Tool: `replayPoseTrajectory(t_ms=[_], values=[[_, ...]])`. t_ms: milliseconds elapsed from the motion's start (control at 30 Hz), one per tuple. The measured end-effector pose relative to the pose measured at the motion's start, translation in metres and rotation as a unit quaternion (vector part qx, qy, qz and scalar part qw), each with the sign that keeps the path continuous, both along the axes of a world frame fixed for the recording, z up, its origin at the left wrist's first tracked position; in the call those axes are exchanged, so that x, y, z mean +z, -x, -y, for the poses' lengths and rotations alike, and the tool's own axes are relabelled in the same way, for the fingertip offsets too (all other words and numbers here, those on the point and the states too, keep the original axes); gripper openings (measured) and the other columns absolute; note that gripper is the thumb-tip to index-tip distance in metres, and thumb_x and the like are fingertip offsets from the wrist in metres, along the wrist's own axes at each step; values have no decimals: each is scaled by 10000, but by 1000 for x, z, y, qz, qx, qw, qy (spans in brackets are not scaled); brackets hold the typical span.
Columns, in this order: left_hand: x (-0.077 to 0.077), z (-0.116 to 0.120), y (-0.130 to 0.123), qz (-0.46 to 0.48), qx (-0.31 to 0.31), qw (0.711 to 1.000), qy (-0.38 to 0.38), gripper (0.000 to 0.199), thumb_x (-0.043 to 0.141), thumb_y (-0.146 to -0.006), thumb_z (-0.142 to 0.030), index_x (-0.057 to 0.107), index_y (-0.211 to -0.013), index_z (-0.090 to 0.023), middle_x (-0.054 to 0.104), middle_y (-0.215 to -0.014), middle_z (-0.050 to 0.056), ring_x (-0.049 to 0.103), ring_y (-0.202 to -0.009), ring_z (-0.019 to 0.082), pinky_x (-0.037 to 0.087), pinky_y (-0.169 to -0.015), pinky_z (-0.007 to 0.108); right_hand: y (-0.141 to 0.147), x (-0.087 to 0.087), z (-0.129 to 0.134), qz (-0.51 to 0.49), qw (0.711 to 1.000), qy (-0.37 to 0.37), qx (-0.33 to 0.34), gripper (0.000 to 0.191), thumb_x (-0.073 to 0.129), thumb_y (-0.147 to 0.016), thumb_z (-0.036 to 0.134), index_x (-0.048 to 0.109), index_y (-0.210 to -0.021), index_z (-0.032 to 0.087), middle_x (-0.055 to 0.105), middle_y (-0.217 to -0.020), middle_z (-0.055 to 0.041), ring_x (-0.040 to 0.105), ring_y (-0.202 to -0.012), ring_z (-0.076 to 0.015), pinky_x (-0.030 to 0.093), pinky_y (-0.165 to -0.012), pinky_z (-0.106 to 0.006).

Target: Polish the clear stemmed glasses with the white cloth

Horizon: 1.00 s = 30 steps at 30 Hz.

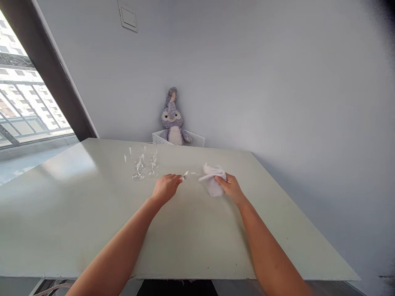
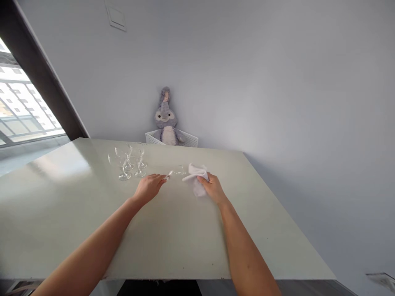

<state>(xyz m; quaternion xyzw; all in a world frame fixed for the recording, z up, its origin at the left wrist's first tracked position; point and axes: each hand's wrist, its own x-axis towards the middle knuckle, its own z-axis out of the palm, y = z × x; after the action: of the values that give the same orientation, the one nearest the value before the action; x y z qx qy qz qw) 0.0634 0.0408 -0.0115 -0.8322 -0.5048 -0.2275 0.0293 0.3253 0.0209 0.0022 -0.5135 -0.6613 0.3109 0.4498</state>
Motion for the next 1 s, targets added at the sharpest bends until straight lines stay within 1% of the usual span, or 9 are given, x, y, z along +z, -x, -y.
replayPoseTrajectory(t_ms=[133,200,267,367,467,567,667,767,1000], values=[[-3,1,-2,4,9,1000,2,247,361,-873,-282,584,-795,-208,561,-626,16,505,-614,150,295,-510,241,28,9,15,254,937,-232,-56,476,430,-823,486,502,-1216,228,536,-1197,-82,405,-1141,-290,277,-961,-449],[-5,5,-9,-13,-66,997,-32,238,378,-857,-235,564,-719,-184,549,-620,23,491,-601,146,319,-539,253,47,8,21,374,881,-288,-13,492,426,-827,488,462,-1254,246,498,-1259,-70,294,-1237,-304,127,-1026,-497],[-7,11,-17,-39,-148,985,-77,265,364,-841,-166,520,-627,-170,522,-596,29,462,-574,141,333,-559,268,58,4,22,414,863,-290,24,444,414,-837,486,522,-1189,237,552,-1191,-78,305,-1231,-303,95,-1025,-512],[-8,17,-25,-65,-206,968,-126,271,337,-839,-123,512,-636,-166,499,-581,28,440,-564,139,333,-563,276,52,-5,15,318,928,-192,15,397,397,-837,507,636,-913,200,645,-885,-78,508,-985,-262,287,-930,-452],[-8,21,-31,-41,-199,969,-139,216,351,-861,-166,555,-793,-163,523,-599,26,459,-590,148,340,-567,273,36,-7,8,64,998,-3,-5,462,379,-815,561,577,-667,171,557,-598,-20,518,-609,-162,411,-626,-308],[-12,26,-38,37,-154,981,-111,201,371,-873,-232,562,-893,-171,555,-617,28,479,-597,151,349,-556,263,31,-7,7,-214,970,114,-17,447,435,-764,591,529,-657,168,505,-564,4,468,-507,-126,374,-494,-261],[-18,31,-45,128,-81,987,-49,210,381,-874,-280,568,-904,-190,582,-644,24,504,-605,140,357,-558,247,39,-12,4,-353,922,147,-63,394,526,-704,562,538,-680,169,533,-594,-17,501,-532,-147,399,-498,-277],[-20,35,-52,188,-33,982,10,207,390,-864,-297,568,-918,-207,581,-650,7,525,-633,137,379,-595,246,49,-20,0,-368,907,157,-129,376,506,-702,556,535,-655,184,532,-553,-40,526,-545,-186,418,-487,-305],[-25,34,-62,310,14,945,100,244,361,-824,-223,551,-973,-195,610,-677,18,552,-598,157,421,-540,288,80,-34,12,-131,987,40,-81,283,376,-824,386,571,-749,195,602,-659,-39,548,-629,-190,421,-556,-293]])
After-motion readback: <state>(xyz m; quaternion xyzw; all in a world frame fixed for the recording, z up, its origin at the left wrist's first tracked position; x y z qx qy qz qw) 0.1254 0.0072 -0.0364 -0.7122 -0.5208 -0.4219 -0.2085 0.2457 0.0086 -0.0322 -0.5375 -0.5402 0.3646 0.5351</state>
